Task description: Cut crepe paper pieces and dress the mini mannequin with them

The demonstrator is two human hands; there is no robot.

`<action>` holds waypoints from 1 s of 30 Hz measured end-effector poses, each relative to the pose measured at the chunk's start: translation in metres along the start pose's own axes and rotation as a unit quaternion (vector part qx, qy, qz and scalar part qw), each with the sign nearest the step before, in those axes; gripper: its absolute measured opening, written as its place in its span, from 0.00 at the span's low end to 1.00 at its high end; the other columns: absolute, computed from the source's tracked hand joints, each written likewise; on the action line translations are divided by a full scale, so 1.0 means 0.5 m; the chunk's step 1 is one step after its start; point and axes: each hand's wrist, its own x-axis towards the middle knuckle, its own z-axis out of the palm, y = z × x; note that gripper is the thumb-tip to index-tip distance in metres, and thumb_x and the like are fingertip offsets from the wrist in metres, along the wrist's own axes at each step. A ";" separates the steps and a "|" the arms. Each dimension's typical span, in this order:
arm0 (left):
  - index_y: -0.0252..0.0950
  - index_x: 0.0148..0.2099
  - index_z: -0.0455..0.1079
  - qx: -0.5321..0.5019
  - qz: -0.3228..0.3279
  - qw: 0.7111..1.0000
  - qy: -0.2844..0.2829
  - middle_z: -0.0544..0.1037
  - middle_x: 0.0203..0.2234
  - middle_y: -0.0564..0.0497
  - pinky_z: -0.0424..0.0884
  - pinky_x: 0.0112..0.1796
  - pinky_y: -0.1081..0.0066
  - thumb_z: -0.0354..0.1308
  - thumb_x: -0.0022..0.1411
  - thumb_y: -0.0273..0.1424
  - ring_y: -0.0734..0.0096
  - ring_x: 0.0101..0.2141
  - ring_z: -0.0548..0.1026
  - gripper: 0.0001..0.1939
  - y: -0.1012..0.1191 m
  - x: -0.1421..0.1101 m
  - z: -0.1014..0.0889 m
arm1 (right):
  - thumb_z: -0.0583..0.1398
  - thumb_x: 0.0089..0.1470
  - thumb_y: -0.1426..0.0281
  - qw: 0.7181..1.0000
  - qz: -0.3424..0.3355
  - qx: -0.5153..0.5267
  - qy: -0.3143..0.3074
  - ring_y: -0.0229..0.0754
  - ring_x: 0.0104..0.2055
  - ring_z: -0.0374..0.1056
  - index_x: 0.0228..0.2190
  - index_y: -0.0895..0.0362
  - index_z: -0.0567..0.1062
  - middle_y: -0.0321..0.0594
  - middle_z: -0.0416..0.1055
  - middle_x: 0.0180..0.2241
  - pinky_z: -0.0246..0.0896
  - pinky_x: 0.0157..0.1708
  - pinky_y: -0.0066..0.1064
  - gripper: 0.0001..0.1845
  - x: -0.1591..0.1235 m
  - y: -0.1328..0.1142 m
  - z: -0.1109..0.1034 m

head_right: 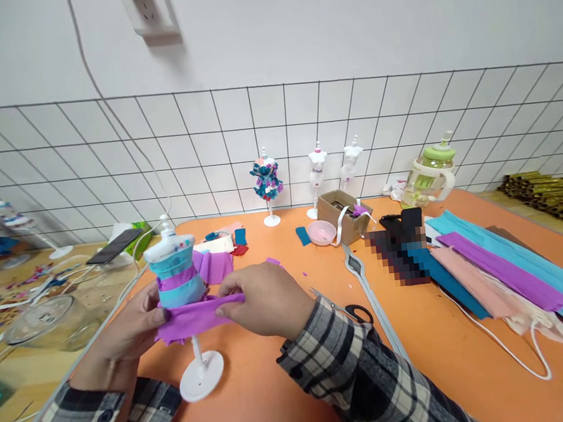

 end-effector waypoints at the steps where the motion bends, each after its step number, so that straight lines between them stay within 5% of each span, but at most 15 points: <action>1: 0.37 0.49 0.74 -0.015 -0.003 1.000 0.007 0.83 0.36 0.45 0.73 0.29 0.70 0.76 0.39 0.47 0.61 0.30 0.79 0.36 0.000 -0.002 0.001 | 0.66 0.52 0.70 1.000 -0.003 0.009 0.000 0.39 0.35 0.72 0.33 0.52 0.81 0.33 0.79 0.32 0.59 0.33 0.29 0.04 -0.001 -0.002 -0.004; 6: 0.38 0.43 0.78 -0.065 -0.002 0.998 0.019 0.84 0.30 0.46 0.76 0.29 0.66 0.75 0.37 0.50 0.53 0.32 0.81 0.33 -0.005 -0.013 0.006 | 0.66 0.52 0.71 0.998 -0.017 0.065 0.005 0.39 0.36 0.73 0.33 0.53 0.82 0.32 0.79 0.32 0.61 0.36 0.28 0.04 -0.006 -0.010 -0.023; 12: 0.38 0.46 0.79 -0.103 0.028 0.994 -0.005 0.84 0.33 0.44 0.77 0.42 0.55 0.73 0.38 0.53 0.42 0.42 0.80 0.35 -0.021 -0.021 0.021 | 0.66 0.52 0.72 0.985 -0.007 0.170 -0.005 0.38 0.33 0.74 0.32 0.55 0.83 0.34 0.79 0.29 0.65 0.36 0.28 0.04 0.003 0.001 -0.024; 20: 0.37 0.48 0.79 -0.238 0.050 0.967 -0.073 0.83 0.39 0.42 0.74 0.50 0.50 0.75 0.41 0.44 0.44 0.44 0.80 0.31 -0.031 -0.026 0.049 | 0.69 0.49 0.69 0.968 -0.017 0.251 -0.010 0.39 0.36 0.74 0.30 0.55 0.82 0.36 0.80 0.32 0.66 0.40 0.29 0.04 0.005 0.003 -0.022; 30: 0.36 0.44 0.81 -0.292 0.022 0.955 -0.036 0.85 0.33 0.44 0.74 0.50 0.51 0.76 0.42 0.41 0.45 0.41 0.82 0.26 -0.054 -0.028 0.042 | 0.67 0.51 0.69 0.974 -0.004 0.224 0.004 0.39 0.35 0.72 0.30 0.56 0.81 0.36 0.79 0.32 0.64 0.38 0.29 0.03 0.008 -0.002 -0.023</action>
